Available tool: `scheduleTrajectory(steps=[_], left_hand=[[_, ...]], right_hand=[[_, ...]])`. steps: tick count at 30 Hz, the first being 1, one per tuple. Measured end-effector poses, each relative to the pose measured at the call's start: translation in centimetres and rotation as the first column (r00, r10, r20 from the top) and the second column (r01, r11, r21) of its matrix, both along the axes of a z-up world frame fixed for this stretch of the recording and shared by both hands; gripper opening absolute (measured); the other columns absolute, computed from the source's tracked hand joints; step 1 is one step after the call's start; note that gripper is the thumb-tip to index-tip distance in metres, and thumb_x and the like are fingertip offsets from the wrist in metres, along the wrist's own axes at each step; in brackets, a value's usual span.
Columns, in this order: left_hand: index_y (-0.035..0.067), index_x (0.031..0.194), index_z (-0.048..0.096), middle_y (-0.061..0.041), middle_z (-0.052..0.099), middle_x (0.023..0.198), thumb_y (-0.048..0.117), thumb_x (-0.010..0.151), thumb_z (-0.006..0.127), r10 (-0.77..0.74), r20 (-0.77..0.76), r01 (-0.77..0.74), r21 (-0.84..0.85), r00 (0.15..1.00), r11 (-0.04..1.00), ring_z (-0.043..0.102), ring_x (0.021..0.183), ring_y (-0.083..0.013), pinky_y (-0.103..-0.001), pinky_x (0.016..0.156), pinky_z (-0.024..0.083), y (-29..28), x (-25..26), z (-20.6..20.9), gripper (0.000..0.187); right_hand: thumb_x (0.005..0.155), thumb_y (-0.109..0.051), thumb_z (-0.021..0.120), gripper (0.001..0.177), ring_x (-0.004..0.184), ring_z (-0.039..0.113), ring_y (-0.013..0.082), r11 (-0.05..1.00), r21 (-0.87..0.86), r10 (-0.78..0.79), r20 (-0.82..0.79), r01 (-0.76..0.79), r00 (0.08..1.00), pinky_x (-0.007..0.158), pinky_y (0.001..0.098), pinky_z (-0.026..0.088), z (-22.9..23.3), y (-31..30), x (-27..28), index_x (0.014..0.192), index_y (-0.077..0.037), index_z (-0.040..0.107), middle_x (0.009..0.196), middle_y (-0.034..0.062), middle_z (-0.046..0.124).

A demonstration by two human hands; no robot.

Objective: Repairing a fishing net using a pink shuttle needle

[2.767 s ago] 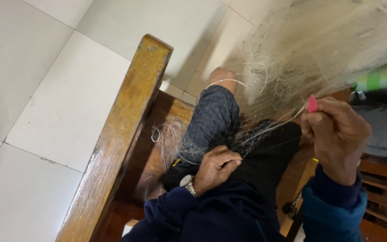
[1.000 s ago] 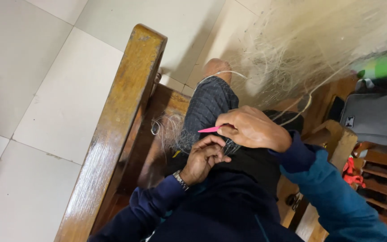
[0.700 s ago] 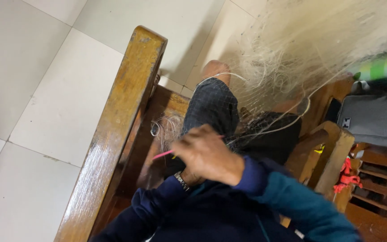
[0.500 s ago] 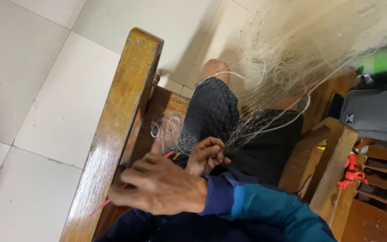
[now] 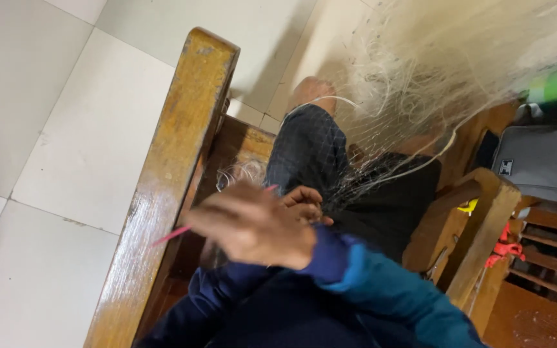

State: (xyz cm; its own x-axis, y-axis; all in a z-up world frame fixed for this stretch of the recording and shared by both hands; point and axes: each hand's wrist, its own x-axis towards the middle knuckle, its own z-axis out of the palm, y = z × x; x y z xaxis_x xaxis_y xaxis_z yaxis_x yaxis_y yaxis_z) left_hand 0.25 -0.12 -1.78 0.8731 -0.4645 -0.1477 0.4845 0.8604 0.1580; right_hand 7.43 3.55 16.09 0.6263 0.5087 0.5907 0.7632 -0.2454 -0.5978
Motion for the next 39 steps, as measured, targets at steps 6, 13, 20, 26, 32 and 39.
scheduleTrajectory(steps=[6,13,20,26,32,39], left_hand=[[-0.011,0.096,0.054,-0.014,0.046,0.057,-0.005,0.076,0.047,0.041,0.027,-0.043,0.082,0.999,0.996,0.050,0.054,-0.0156,-0.048,0.067,0.057,1.1,1.8,6.2,0.022],[-0.008,0.099,0.053,-0.011,0.046,0.062,-0.007,0.068,0.051,-0.043,0.122,0.000,0.336,0.992,0.942,0.049,0.056,-0.0133,-0.041,0.071,0.058,2.9,3.9,9.6,0.032],[-0.001,0.096,0.049,-0.006,0.041,0.059,-0.004,0.074,0.050,-0.040,0.011,0.037,0.209,0.999,0.977,0.046,0.055,-0.0122,-0.039,0.061,0.060,5.6,7.3,10.1,0.023],[0.000,0.096,0.049,-0.006,0.040,0.059,-0.003,0.076,0.049,-0.126,0.030,0.116,0.223,0.992,0.968,0.046,0.057,-0.0129,-0.039,0.062,0.059,5.0,7.8,10.6,0.020],[-0.002,0.097,0.053,-0.011,0.051,0.065,-0.004,0.079,0.053,-0.216,0.080,0.145,0.517,0.973,0.843,0.057,0.057,-0.0130,-0.042,0.068,0.059,3.3,8.5,13.4,0.018],[0.005,0.104,0.057,-0.009,0.063,0.093,0.009,0.090,0.053,-0.651,0.091,0.360,0.771,0.754,0.525,0.060,0.075,-0.0110,-0.027,0.072,0.056,-0.3,8.8,17.0,0.015]], right_hand=[[0.088,-0.009,0.062,0.009,0.053,0.056,0.0249,0.891,-0.248,-0.414,-0.103,0.379,0.905,0.053,0.0350,0.048,6.4,-12.6,4.8,0.091,-0.011,0.070,0.062,0.0055,0.058],[0.080,-0.013,0.070,0.014,0.059,0.058,0.0331,0.801,-0.431,-0.541,-0.226,0.415,0.810,0.055,0.0404,0.047,7.8,-15.7,1.4,0.090,-0.004,0.067,0.064,0.0153,0.060],[0.088,-0.013,0.057,0.016,0.033,0.031,0.0094,0.696,-0.110,-0.528,-0.749,0.710,0.401,0.033,0.0202,0.028,-1.7,-17.5,-4.9,0.077,-0.001,0.057,0.040,0.0020,0.035],[0.079,-0.004,0.053,0.048,0.046,0.045,0.0039,0.657,0.255,-0.099,-0.904,0.709,0.417,0.031,0.0091,0.029,-3.8,-15.0,-3.7,0.124,-0.003,0.035,0.107,0.0188,0.050],[0.084,-0.006,0.058,0.017,0.031,0.045,0.0097,0.786,0.114,-0.201,-0.882,0.607,0.426,0.029,0.0185,0.033,-5.3,-17.8,-6.9,0.091,0.007,0.065,0.051,0.0127,0.057],[0.086,-0.015,0.056,0.019,0.036,0.036,0.0120,0.601,-0.143,-0.197,-0.980,0.786,-0.027,0.034,0.0231,0.024,-5.9,-23.6,-11.5,0.087,0.001,0.065,0.058,0.0123,0.061]])
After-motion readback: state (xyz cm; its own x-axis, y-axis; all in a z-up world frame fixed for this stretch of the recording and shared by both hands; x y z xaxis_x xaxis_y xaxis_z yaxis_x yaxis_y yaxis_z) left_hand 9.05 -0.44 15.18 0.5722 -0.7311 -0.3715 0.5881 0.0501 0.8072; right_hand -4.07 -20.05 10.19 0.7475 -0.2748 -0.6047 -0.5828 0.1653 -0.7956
